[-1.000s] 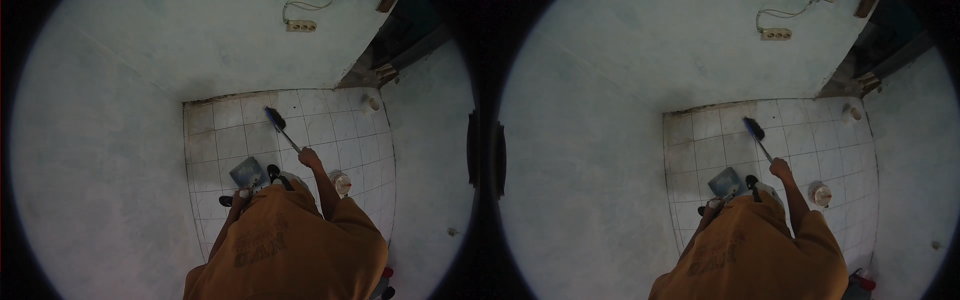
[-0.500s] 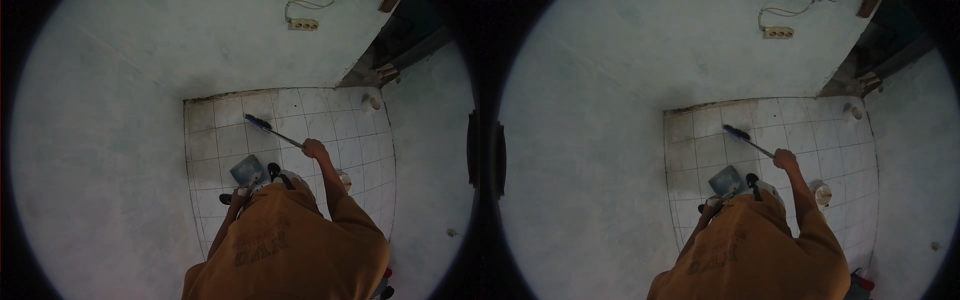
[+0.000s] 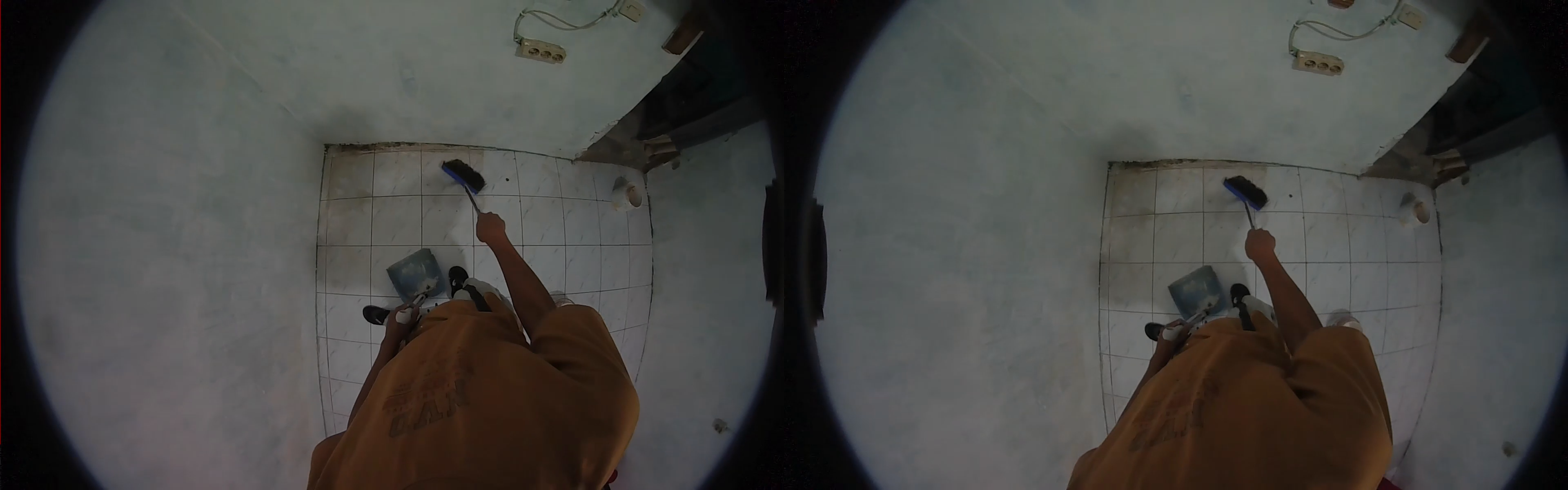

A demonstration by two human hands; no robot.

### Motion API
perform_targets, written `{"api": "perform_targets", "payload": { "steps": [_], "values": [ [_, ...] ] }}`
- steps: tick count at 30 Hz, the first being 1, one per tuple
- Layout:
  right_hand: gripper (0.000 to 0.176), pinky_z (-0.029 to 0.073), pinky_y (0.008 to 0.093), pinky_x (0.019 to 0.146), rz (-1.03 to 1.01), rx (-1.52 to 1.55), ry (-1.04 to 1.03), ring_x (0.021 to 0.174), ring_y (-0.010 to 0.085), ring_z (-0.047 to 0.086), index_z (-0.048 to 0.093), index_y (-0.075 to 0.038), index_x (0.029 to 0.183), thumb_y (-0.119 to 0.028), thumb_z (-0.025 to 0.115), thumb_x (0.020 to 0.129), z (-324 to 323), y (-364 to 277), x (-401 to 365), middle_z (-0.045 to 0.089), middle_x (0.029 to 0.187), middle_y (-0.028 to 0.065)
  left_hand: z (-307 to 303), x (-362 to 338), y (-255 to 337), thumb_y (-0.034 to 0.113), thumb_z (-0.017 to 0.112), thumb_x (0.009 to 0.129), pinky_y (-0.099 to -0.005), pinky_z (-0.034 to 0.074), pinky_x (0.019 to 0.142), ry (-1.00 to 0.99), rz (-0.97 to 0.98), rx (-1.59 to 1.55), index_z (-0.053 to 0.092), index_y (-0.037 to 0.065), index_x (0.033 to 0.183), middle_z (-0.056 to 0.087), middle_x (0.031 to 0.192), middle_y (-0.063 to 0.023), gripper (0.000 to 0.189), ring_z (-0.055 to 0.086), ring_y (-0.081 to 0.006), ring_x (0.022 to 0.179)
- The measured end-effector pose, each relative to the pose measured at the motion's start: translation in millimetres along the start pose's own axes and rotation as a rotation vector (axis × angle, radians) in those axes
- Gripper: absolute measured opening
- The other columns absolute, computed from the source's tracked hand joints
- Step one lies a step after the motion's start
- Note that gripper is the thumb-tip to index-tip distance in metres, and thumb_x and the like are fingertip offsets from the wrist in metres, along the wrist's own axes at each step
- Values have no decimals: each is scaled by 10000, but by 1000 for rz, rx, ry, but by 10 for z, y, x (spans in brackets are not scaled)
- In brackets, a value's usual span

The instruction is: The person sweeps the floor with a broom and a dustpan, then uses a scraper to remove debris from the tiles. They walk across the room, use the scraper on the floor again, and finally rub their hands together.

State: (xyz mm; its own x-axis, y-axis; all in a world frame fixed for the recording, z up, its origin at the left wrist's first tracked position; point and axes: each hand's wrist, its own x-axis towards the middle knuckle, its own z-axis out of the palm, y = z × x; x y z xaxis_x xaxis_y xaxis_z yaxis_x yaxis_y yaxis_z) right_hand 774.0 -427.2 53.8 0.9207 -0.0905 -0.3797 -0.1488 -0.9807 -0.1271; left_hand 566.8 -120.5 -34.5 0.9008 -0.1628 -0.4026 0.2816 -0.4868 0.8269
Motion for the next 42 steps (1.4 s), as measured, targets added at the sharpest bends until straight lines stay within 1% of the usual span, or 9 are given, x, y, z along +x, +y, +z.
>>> {"api": "perform_targets", "payload": {
  "steps": [6, 14, 18, 23, 26, 27, 37, 39, 42],
  "values": [
    [133, 510, 352, 654, -142, -5, -7, 802, 276, 621, 646, -45, 786, -101, 528, 758, 185, -306, -665, 625, 825, 143, 14, -40, 111, 238, 605, 779, -321, 455, 587, -48, -117, -166, 619, 49, 851, 623, 718, -108, 203, 604, -208, 642],
    [163, 517, 382, 648, -323, -21, -243, 752, 302, 629, 631, -4, 789, -135, 572, 712, -236, -471, -1159, 620, 791, 174, -107, 78, 423, 312, 593, 776, -372, 473, 615, -11, 35, 152, 614, 51, 830, 626, 735, -154, 268, 620, -311, 722],
    [142, 507, 372, 610, -338, -53, -181, 725, 284, 628, 647, -34, 748, -148, 597, 678, -137, -445, -1187, 625, 792, 160, -43, 184, 178, 190, 566, 779, -306, 464, 679, -30, 150, 340, 591, 119, 900, 602, 816, -60, 142, 590, -227, 745],
    [151, 498, 416, 635, -262, -2, -322, 745, 286, 624, 620, -9, 780, -121, 545, 711, -518, -392, -1104, 622, 758, 169, -116, 99, 570, 185, 552, 787, -319, 465, 676, -26, -109, 136, 594, 99, 911, 620, 791, -78, 156, 599, -245, 733],
    [187, 483, 393, 526, -412, 202, -347, 617, 246, 612, 588, 4, 833, -146, 522, 742, -358, -226, -866, 604, 657, 126, -88, 24, 548, 293, 578, 789, -378, 475, 616, 62, 32, 162, 602, 73, 863, 630, 780, -145, 233, 618, -313, 731],
    [244, 436, 336, 411, -280, 306, -574, 481, 183, 555, 563, 9, 913, -190, 516, 781, -827, -427, -932, 556, 566, 86, -119, -20, 566, 293, 578, 789, -378, 475, 616, 68, 27, 160, 602, 73, 863, 630, 780, -145, 233, 618, -313, 731],
    [206, 317, 222, 339, -105, 1214, -792, 418, 76, 397, 494, -17, 866, -220, 470, 890, 100, -2381, 281, 472, 585, 24, -471, -551, 587, 293, 549, 805, -367, 454, 662, 110, 92, 20, 581, 75, 859, 613, 774, -128, 226, 594, -304, 750],
    [188, 312, 198, 340, 362, 1652, -957, 428, 67, 362, 450, -43, 829, -213, 441, 907, 323, -2766, 524, 440, 600, 20, -537, -586, 615, 296, 545, 808, -369, 454, 678, 148, 92, 96, 580, 74, 864, 613, 789, -132, 231, 592, -305, 770],
    [181, 313, 189, 337, 369, 1619, -871, 421, 62, 346, 408, -46, 817, -198, 424, 914, 594, -3086, 648, 434, 614, 26, -589, -583, 521, 251, 584, 799, -332, 447, 753, -68, -143, 3, 578, 70, 991, 617, 930, -113, 264, 585, -259, 870]
  ]
}}
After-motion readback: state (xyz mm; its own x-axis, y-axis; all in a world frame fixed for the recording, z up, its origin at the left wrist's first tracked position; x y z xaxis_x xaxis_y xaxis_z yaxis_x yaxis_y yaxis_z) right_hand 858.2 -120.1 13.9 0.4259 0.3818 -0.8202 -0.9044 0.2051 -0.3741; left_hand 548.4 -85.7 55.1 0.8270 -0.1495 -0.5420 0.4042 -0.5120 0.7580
